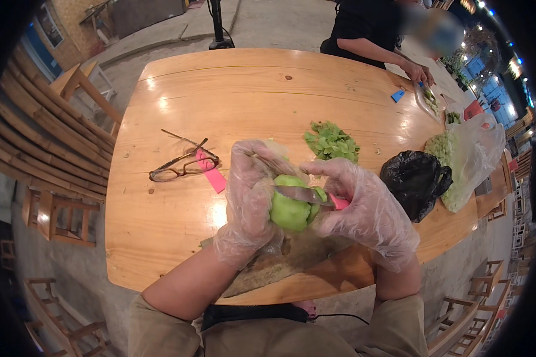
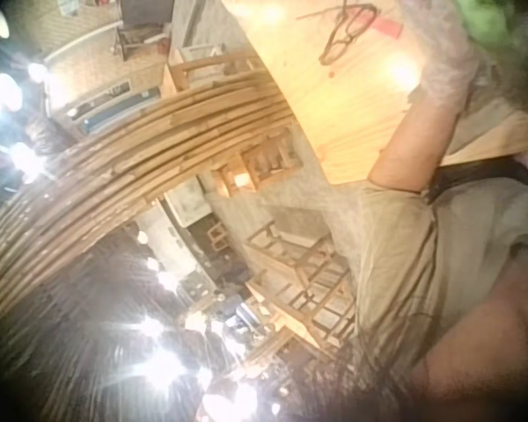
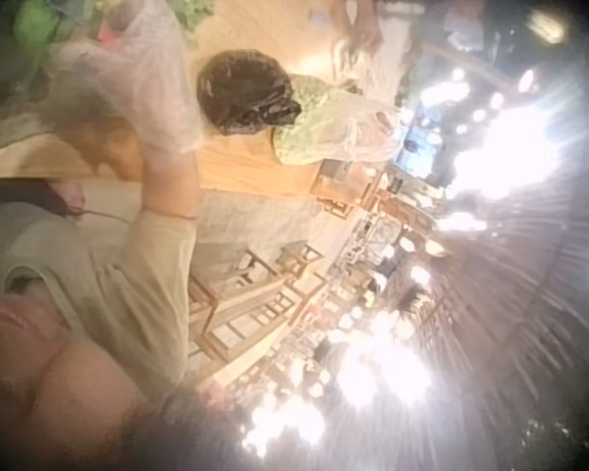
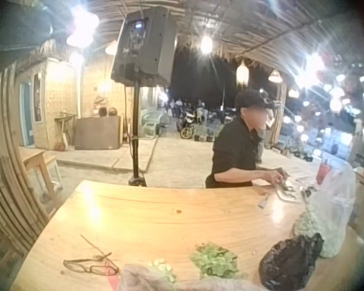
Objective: The person peels a green vegetable using a knife and then slices it into small pieces on a wooden cutting board. The person wears transparent gloves and works at a wooden table where other chopped vegetables and a black trash bag are visible.
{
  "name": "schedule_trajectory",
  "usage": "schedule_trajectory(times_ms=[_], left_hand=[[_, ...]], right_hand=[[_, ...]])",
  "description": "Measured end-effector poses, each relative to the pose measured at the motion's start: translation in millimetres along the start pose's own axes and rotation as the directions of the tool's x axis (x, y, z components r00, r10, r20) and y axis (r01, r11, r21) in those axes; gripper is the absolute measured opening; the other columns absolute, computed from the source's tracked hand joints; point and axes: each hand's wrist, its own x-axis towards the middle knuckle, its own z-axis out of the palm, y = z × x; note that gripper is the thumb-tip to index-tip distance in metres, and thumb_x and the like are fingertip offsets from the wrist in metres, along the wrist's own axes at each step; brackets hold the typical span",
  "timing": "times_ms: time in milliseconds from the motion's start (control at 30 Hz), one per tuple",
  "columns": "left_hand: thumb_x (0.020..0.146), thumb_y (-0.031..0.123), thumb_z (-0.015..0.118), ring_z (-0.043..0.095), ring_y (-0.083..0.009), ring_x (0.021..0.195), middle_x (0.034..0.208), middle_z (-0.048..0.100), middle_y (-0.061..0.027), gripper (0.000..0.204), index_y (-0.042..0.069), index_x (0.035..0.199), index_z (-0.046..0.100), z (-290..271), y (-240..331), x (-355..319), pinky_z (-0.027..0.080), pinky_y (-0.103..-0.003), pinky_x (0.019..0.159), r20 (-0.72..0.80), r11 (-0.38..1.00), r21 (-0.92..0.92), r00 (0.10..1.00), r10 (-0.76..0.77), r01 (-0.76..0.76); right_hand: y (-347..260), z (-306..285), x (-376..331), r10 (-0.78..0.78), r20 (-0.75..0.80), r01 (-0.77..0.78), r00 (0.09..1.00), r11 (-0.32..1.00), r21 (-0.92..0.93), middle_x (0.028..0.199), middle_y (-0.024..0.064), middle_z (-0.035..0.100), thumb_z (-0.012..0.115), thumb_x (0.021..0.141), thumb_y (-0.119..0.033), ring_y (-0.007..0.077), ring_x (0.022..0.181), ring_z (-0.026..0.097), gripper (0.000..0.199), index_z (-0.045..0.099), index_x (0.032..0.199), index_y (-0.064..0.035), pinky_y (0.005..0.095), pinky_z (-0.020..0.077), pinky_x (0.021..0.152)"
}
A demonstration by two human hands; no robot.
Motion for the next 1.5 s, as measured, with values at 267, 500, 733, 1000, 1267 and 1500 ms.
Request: schedule_trajectory(times_ms=[267,500,733,1000,1267,1500], left_hand=[[0.096,0.001,0.047,0.058,-0.021,0.103,0.118,0.054,-0.0181,0.038,-0.001,0.129,0.03,19,6,4,0.048,-0.037,0.093,-0.083,0.99,0.112,0.993,-0.081,0.091],[0.093,0.002,0.059,0.055,-0.0203,0.11,0.13,0.051,-0.0168,0.045,0.003,0.131,0.033,17,-8,6,0.047,-0.036,0.094,0.069,0.975,0.09,0.978,0.196,-0.202],[0.082,0.006,0.079,0.055,-0.0165,0.104,0.129,0.054,-0.0129,0.062,0.005,0.129,0.039,25,2,3,0.049,-0.033,0.088,-0.036,0.98,0.151,0.99,0.139,-0.132],[0.083,0.012,0.08,0.055,-0.0179,0.112,0.127,0.055,-0.0119,0.064,0.003,0.132,0.039,20,-4,8,0.049,-0.034,0.093,0.065,0.997,-0.055,0.997,-0.041,0.044],[0.086,0.0,0.068,0.058,-0.0236,0.118,0.136,0.049,-0.014,0.067,0.006,0.143,0.034,27,23,14,0.057,-0.034,0.089,0.119,0.871,-0.273,0.913,-0.39,0.407],[0.09,-0.001,0.06,0.059,-0.027,0.12,0.141,0.047,-0.0139,0.073,0.009,0.153,0.025,27,18,13,0.06,-0.036,0.085,0.173,0.862,-0.219,0.888,-0.427,0.457]], right_hand=[[17,-1,12,-0.034,-0.168,0.05,0.985,0.994,0.095,0.104,0.0048,0.063,0.075,0.076,-0.017,0.0134,0.097,0.057,0.056,0.059,0.127,-0.0013,0.0281,0.0462,0.09],[22,-18,20,-0.056,-0.218,0.094,0.974,0.981,0.167,0.11,0.0064,0.063,0.07,0.084,-0.011,0.0133,0.105,0.056,0.042,0.061,0.125,-0.0015,0.0278,0.0455,0.094],[38,-14,27,-0.067,-0.189,0.13,0.98,0.931,0.342,0.122,0.006,0.06,0.067,0.09,-0.008,0.0143,0.116,0.055,0.046,0.053,0.132,0.0028,0.0292,0.0445,0.1],[46,-14,28,-0.051,-0.108,0.101,0.993,0.84,0.533,0.12,0.0047,0.06,0.063,0.089,-0.008,0.0114,0.106,0.059,0.049,0.051,0.135,0.0011,0.0255,0.0482,0.092],[54,-13,31,-0.055,-0.179,0.143,0.982,0.837,0.529,0.115,0.0053,0.062,0.061,0.087,-0.005,0.0106,0.096,0.062,0.051,0.05,0.137,0.0005,0.0228,0.0526,0.079],[46,-15,34,-0.014,-0.274,0.092,0.962,0.958,0.273,0.114,0.0083,0.064,0.063,0.087,-0.004,0.0113,0.094,0.062,0.047,0.054,0.132,0.0041,0.0247,0.0531,0.08]])
